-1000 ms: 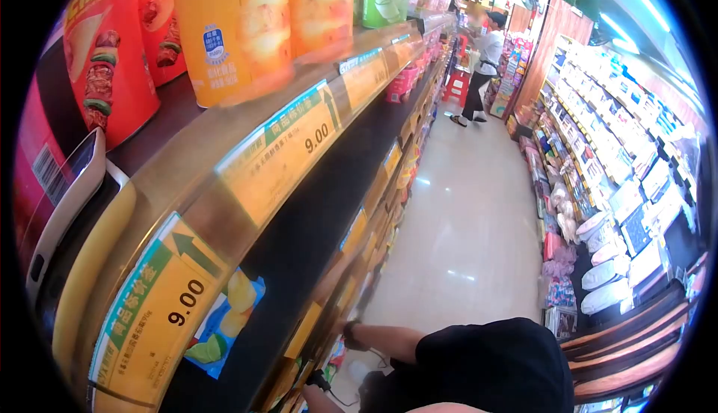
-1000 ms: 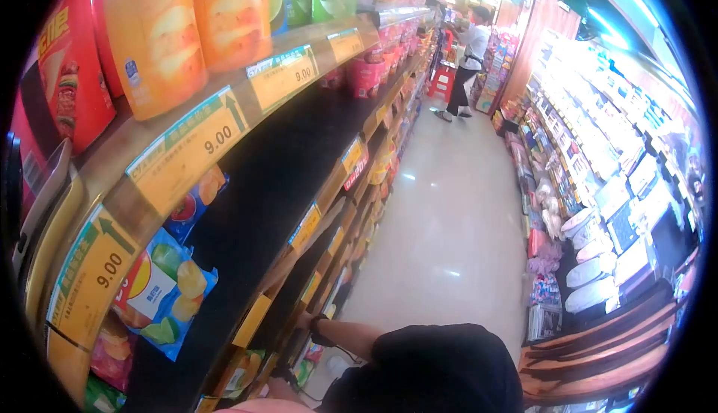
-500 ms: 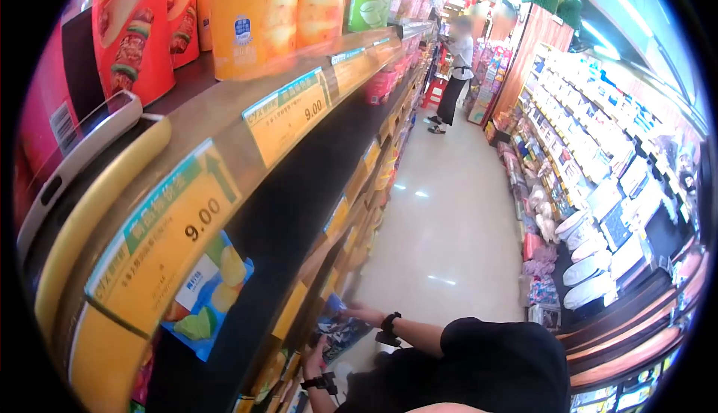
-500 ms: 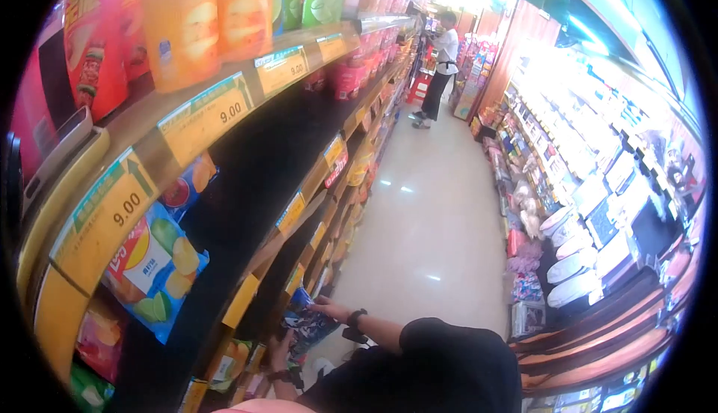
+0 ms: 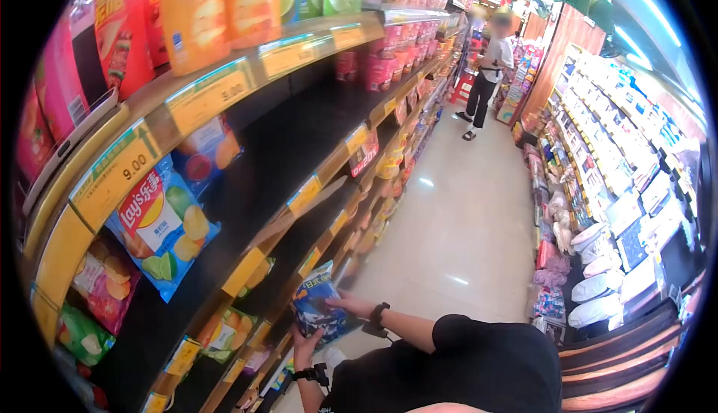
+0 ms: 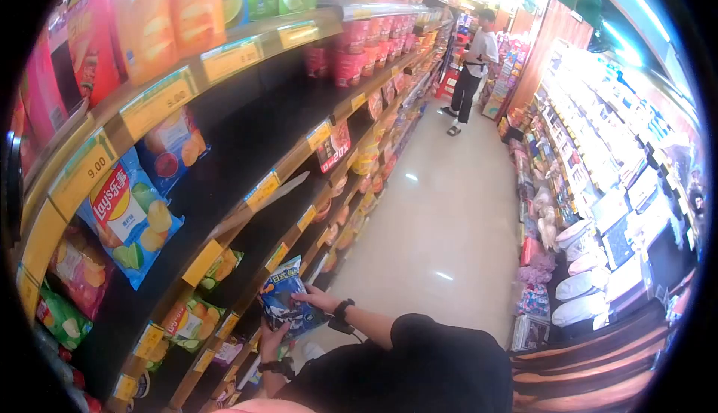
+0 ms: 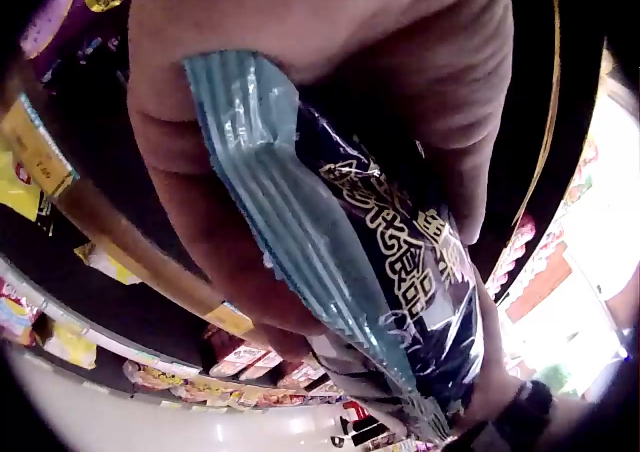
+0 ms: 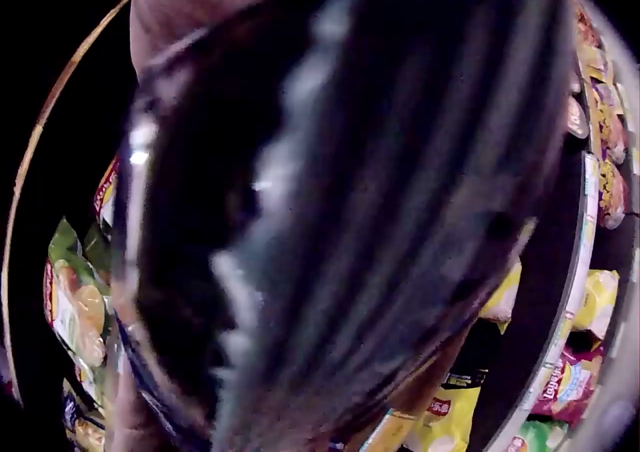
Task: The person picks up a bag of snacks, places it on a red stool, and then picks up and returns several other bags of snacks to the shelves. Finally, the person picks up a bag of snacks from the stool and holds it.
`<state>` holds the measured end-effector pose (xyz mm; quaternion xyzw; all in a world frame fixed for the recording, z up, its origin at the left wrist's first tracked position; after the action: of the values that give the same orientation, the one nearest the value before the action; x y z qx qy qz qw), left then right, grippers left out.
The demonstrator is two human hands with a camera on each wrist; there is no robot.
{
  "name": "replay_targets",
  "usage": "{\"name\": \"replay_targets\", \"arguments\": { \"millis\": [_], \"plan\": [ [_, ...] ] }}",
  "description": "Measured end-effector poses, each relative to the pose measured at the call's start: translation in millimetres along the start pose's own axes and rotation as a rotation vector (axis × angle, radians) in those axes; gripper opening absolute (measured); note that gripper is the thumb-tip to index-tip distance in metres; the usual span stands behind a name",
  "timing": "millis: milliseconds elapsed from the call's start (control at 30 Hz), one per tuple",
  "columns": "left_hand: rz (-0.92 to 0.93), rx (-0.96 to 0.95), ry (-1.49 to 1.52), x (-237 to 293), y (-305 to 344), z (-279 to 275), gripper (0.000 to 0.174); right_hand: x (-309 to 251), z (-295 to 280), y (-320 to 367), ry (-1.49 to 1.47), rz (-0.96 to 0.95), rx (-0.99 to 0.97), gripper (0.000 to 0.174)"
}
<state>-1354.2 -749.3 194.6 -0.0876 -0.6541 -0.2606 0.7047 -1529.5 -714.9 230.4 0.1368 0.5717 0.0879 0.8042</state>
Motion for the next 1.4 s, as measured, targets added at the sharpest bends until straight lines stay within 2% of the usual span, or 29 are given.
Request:
{"name": "replay_targets", "arguments": {
  "millis": [133, 200, 333, 500, 567, 600, 733, 900, 1000, 1033, 1100, 1167, 1233, 1300, 1333, 1400],
  "plan": [
    [-0.036, 0.051, 0.015, -3, 28, 27, 0.083, -20, -10, 40, -0.049, -0.046, -0.033, 0.065],
    [0.030, 0.081, 0.099, -2, 41, 43, 0.082, -37, -19, 70, 0.103, 0.028, -0.010, 0.062],
    [0.033, 0.084, 0.077, -2, 72, 82, 0.082, -23, -51, 102, 0.169, 0.007, -0.037, 0.060],
    [0.017, 0.140, 0.058, -5, 114, 123, 0.075, -12, -71, 143, -0.103, -0.131, -0.072, 0.067],
    [0.001, 0.185, 0.071, -11, 126, 126, 0.067, -10, -73, 155, -0.089, -0.066, -0.100, 0.070],
    [0.024, 0.183, 0.093, -6, 133, 133, 0.061, -17, -70, 166, -0.078, -0.092, -0.116, 0.070],
    [0.049, 0.158, 0.165, -14, 152, 133, 0.056, -30, -62, 196, 0.004, -0.167, -0.148, 0.070],
    [0.098, 0.192, 0.084, 8, 189, 120, 0.058, -30, -34, 213, 0.109, -0.214, -0.256, 0.075],
    [0.094, 0.249, 0.004, 15, 230, 100, 0.060, -20, -10, 230, 0.205, -0.180, -0.258, 0.082],
    [0.065, 0.265, -0.008, 12, 243, 98, 0.060, -21, 1, 240, 0.220, -0.174, -0.263, 0.082],
    [0.026, 0.257, 0.031, -26, 264, 80, 0.060, -11, 14, 263, 0.420, -0.144, -0.284, 0.083],
    [0.135, 0.226, 0.108, -50, 283, 74, 0.060, -3, 26, 278, 0.496, -0.140, -0.303, 0.083],
    [0.135, 0.230, 0.133, -36, 323, 80, 0.059, 8, 40, 295, 0.563, -0.050, -0.323, 0.080],
    [-0.061, 0.281, 0.258, -42, 351, 91, 0.056, 13, 49, 308, 0.681, -0.030, -0.306, 0.075],
    [0.070, 0.277, 0.303, -43, 359, 94, 0.052, 19, 55, 314, 0.660, -0.025, -0.346, 0.073],
    [0.049, 0.303, 0.282, -64, 372, 95, 0.051, 30, 61, 322, 0.655, -0.020, -0.373, 0.069]
  ]
}}
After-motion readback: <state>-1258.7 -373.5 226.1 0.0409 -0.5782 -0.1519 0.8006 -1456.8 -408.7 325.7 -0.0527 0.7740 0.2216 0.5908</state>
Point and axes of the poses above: each hand's wrist, its own y-axis away from the middle knuckle, its own z-axis out of the palm, x = y × z, the point moved 7 cm from there along -y, towards the middle knuckle, and after that the axes turned 1 degree about x, right-handed, at the moved point
